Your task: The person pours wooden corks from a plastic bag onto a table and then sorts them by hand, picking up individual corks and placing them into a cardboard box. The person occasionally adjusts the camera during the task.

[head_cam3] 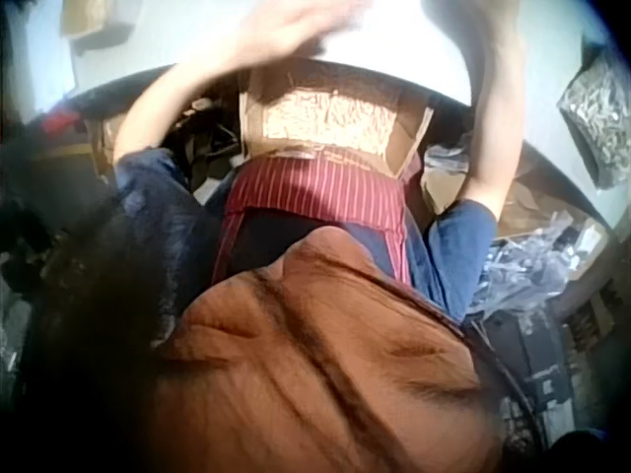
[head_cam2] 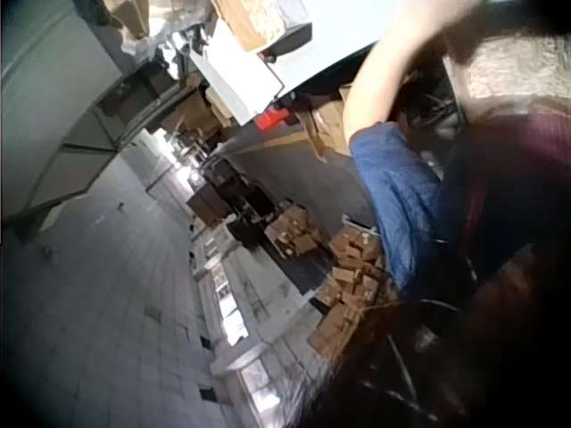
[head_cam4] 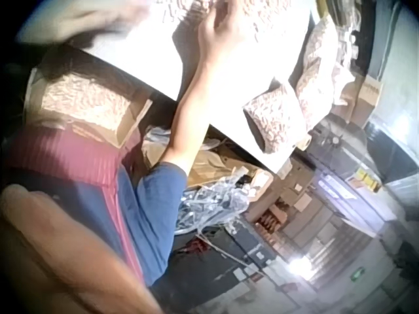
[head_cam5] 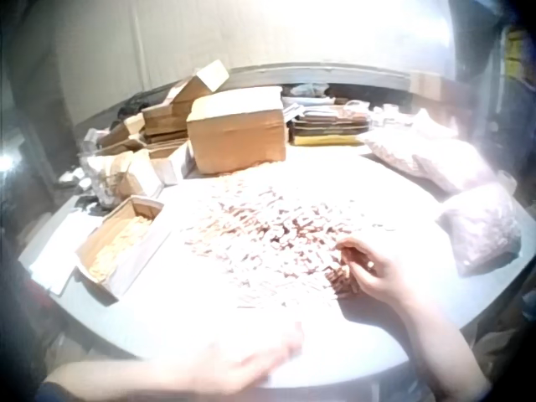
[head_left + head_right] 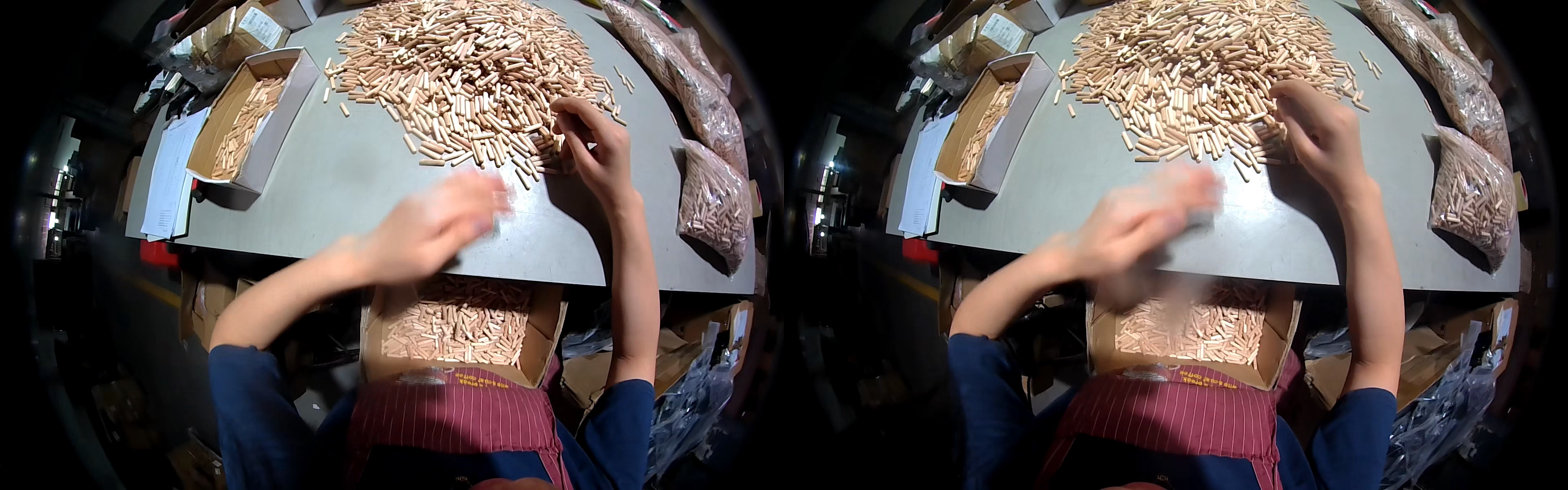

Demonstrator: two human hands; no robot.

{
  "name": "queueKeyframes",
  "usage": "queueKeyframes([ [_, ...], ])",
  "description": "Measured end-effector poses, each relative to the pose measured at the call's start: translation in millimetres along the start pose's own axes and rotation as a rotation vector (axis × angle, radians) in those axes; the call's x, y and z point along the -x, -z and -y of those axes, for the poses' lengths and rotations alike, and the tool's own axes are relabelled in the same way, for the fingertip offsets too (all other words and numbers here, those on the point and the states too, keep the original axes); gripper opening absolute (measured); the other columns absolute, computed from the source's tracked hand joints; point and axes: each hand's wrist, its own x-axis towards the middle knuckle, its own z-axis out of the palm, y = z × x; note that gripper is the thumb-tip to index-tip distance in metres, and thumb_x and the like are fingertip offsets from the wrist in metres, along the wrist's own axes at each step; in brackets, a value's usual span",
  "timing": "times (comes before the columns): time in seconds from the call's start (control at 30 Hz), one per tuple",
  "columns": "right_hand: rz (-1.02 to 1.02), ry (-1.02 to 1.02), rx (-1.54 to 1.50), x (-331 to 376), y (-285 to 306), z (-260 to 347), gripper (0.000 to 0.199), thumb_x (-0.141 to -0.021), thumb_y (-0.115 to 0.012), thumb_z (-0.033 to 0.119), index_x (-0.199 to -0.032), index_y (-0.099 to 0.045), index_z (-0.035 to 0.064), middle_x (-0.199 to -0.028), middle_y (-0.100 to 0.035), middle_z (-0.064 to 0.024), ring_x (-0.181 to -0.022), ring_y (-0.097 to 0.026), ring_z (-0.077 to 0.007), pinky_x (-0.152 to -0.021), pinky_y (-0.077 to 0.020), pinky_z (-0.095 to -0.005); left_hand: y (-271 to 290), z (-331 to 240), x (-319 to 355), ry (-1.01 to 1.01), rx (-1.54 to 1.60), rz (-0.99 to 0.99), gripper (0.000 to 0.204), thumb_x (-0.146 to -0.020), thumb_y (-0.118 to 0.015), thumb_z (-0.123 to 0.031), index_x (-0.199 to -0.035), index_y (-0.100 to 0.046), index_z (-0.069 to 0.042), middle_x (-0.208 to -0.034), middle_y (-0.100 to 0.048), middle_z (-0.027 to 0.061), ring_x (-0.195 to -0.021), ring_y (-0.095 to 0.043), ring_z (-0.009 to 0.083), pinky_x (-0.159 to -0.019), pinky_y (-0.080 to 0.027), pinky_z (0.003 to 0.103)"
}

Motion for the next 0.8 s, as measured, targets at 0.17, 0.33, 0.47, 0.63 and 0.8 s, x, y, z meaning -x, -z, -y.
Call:
queueKeyframes([
  [0.17,-0.023,-0.144,-0.060,-2,5,0,0.025,-0.096,-0.065,-0.002,-0.120,-0.070,0.0034,-0.092,-0.075,-0.0081,-0.074,-0.071,-0.0123,-0.063,-0.0543,-0.0267,6,52,-35,0.067,-0.906,-0.136,0.068,-0.108,-0.049,-0.046,-0.162,-0.036,-0.007,-0.169,-0.034,0.0166,-0.159,-0.021,0.0430,-0.125,-0.011,0.068],
  [0.33,-0.030,-0.053,-0.054,-2,2,-2,0.026,-0.100,-0.061,-0.006,-0.124,-0.069,-0.0003,-0.091,-0.073,-0.0052,-0.064,-0.064,-0.0058,-0.057,-0.0502,-0.0230,1,46,-35,0.138,-0.940,0.011,0.080,-0.106,-0.044,-0.059,-0.166,-0.026,-0.009,-0.173,-0.025,0.0151,-0.160,-0.016,0.0422,-0.121,-0.010,0.075],
  [0.47,-0.022,-0.045,0.001,-1,2,-2,0.024,-0.095,-0.070,0.002,-0.118,-0.070,0.0044,-0.097,-0.076,-0.0100,-0.074,-0.072,-0.0144,-0.062,-0.0541,-0.0280,-6,21,-19,0.149,-0.843,0.093,0.082,-0.105,-0.047,-0.058,-0.166,-0.026,-0.008,-0.173,-0.024,0.0147,-0.159,-0.018,0.0423,-0.121,-0.011,0.074],
  [0.63,-0.002,-0.093,-0.033,0,2,0,0.022,-0.095,-0.071,0.003,-0.117,-0.070,0.0041,-0.094,-0.076,-0.0095,-0.070,-0.070,-0.0147,-0.061,-0.0540,-0.0285,-16,9,4,0.153,-0.824,0.095,0.087,-0.102,-0.054,-0.058,-0.167,-0.025,-0.009,-0.175,-0.020,0.0137,-0.160,-0.016,0.0421,-0.119,-0.016,0.076],
  [0.8,0.015,-0.107,-0.043,-1,2,4,0.021,-0.095,-0.070,0.003,-0.116,-0.070,0.0036,-0.097,-0.076,-0.0099,-0.071,-0.071,-0.0152,-0.062,-0.0546,-0.0289,-17,-7,24,0.208,-0.816,0.107,0.091,-0.096,-0.067,-0.049,-0.167,-0.027,-0.009,-0.175,-0.021,0.0117,-0.160,-0.016,0.0421,-0.120,-0.012,0.075],
])
